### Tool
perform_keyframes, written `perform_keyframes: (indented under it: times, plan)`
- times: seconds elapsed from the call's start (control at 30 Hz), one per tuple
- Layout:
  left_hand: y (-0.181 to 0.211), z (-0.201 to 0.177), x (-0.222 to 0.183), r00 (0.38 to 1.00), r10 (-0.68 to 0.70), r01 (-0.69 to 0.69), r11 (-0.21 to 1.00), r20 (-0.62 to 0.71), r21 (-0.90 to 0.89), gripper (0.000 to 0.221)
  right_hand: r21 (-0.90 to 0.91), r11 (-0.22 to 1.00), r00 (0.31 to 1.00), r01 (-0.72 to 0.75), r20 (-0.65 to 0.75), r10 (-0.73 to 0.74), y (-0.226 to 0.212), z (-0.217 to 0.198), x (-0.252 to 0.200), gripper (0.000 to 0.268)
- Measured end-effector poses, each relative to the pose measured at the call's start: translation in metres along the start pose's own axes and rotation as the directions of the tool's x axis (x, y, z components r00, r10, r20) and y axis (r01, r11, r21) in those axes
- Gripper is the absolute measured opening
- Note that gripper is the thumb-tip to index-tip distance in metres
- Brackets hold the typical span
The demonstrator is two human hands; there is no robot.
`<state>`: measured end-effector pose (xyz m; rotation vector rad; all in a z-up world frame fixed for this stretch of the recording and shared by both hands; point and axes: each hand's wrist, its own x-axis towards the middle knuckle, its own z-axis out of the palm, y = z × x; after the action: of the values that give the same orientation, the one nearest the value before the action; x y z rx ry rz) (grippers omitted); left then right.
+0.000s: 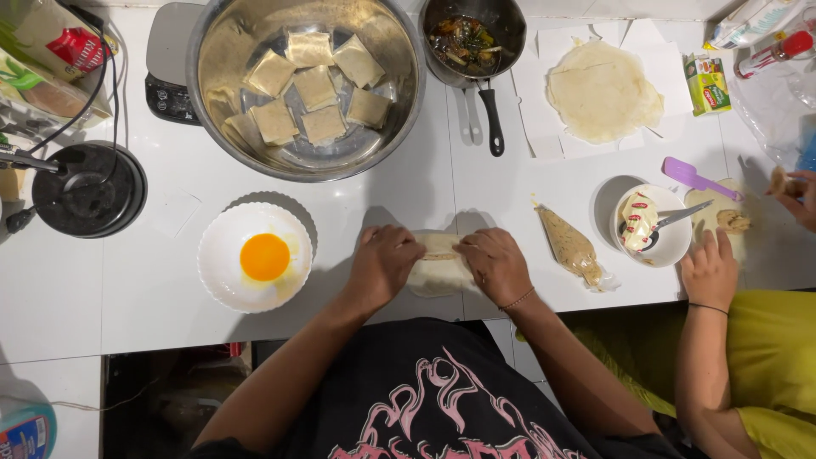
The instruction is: Preparing food by folding wrappers with filling and organizing them in a bowl.
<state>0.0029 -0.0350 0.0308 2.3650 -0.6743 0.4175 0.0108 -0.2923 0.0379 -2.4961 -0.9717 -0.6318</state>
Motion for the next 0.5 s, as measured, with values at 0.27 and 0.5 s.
perform_keyframes:
  times: [0.27, 0.5]
  plan:
    - [-0.006, 0.01, -0.013, 0.936, 0.345, -0.334, 0.934, -0.073, 0.127, 0.013, -0.151, 0.975, 0.957, 0.161, -0.219, -0.192, -0.023, 0.005, -0.004, 0.004]
    - [-0.015, 0.018, -0.009, 0.866, 0.469, -0.436, 0.878, -0.175, 0.196, 0.016, -0.249, 0.96, 0.944, 0.131, -0.264, -0.197, -0.052, -0.012, 0.012, 0.01]
